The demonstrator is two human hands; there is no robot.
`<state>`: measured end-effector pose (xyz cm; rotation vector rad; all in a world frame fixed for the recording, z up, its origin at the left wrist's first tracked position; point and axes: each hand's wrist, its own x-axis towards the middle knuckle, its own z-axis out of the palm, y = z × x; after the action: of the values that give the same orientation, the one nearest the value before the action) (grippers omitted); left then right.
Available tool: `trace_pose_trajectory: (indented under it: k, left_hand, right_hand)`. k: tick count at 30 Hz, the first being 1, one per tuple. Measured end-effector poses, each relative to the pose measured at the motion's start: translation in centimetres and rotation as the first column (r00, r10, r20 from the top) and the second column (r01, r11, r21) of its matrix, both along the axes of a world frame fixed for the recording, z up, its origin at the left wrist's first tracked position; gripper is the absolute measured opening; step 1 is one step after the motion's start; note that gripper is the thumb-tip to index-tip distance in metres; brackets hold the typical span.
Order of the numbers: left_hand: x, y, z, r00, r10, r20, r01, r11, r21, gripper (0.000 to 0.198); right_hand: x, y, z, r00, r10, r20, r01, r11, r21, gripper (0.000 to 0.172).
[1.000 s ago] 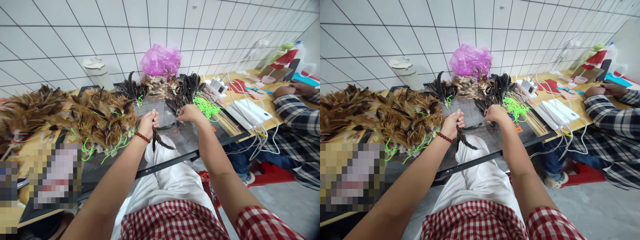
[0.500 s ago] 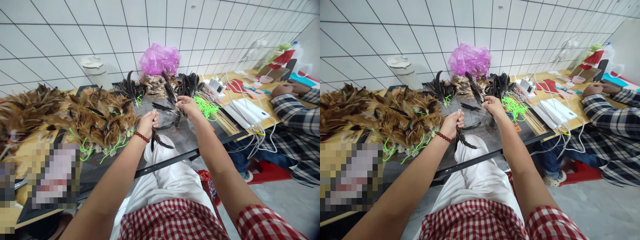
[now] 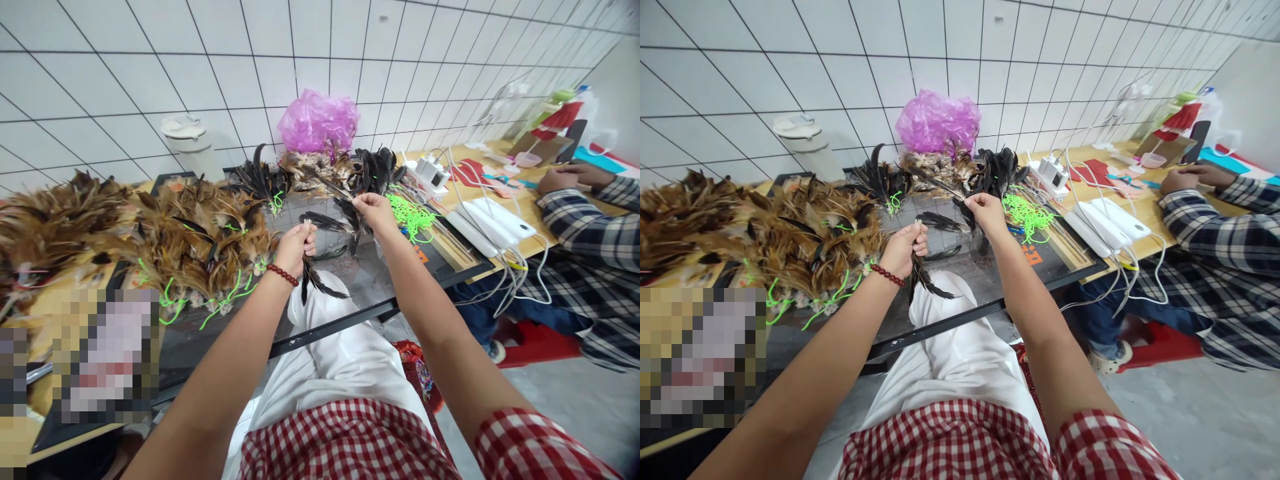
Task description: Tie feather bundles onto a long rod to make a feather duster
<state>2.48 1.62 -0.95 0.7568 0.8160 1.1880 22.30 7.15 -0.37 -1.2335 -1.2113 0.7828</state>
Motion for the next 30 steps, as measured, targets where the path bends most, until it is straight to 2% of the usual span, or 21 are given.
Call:
trace_pose_trajectory:
  k: [3, 5, 9, 12, 15, 16, 17, 21, 25, 30]
  left_hand:
    - [-0.1, 0.0, -0.1, 1.000, -0.010, 0.010, 0.010, 1.000, -0.005, 0.018]
    - [-0.1, 0.1, -0.1, 1.000, -0.014, 0.012, 0.014, 1.000, -0.006, 0.019]
    - [-0.1, 0.2, 0.0, 1.000, -0.013, 0.009, 0.013, 1.000, -0.016, 0.021]
    - [0.0, 0.2, 0.1, 1.000, 0.010, -0.021, -0.011, 0.999, -0.038, 0.023]
    - [0.2, 0.0, 0.1, 0.997, 0.012, -0.073, -0.015, 0.999, -0.032, 0.022]
    - [0.3, 0.0, 0.1, 0.996, 0.013, -0.093, -0.015, 1.000, -0.023, 0.022]
    - [0.5, -0.1, 0.0, 0.993, 0.019, -0.115, -0.020, 1.000, -0.013, 0.021]
    - [1.0, -0.3, -0.5, 0.977, 0.059, -0.206, -0.051, 0.998, 0.048, 0.024]
    - [1.4, -0.2, -0.9, 0.955, 0.128, -0.268, -0.096, 0.987, 0.129, 0.026]
    - [1.5, -0.2, -1.1, 0.953, 0.167, -0.254, -0.138, 0.982, 0.130, 0.025]
  right_hand:
    - [-0.2, -0.1, 0.2, 0.997, 0.040, -0.071, -0.037, 0.999, 0.036, 0.020]
    - [-0.3, -0.4, 0.5, 0.970, 0.160, -0.181, -0.154, 0.987, 0.043, 0.022]
    - [-0.4, -1.3, 1.1, 0.872, 0.374, -0.316, -0.394, 0.919, 0.004, 0.028]
    - [-0.3, -1.8, 1.0, 0.819, 0.509, -0.263, -0.544, 0.836, -0.075, 0.026]
    - [-0.6, -2.0, 0.7, 0.727, 0.677, -0.113, -0.685, 0.707, -0.175, 0.023]
    - [-0.9, -2.0, 0.6, 0.711, 0.700, -0.069, -0.699, 0.691, -0.186, 0.023]
    - [-1.2, -2.0, 0.5, 0.714, 0.699, -0.041, -0.693, 0.698, -0.178, 0.023]
    - [-2.7, -2.1, 0.1, 0.796, 0.602, -0.061, -0.605, 0.794, -0.057, 0.031]
    - [-3.5, -2.3, -0.1, 0.794, 0.602, -0.079, -0.604, 0.797, 0.009, 0.034]
    - [-3.8, -2.3, -0.3, 0.822, 0.568, -0.042, -0.565, 0.822, 0.070, 0.030]
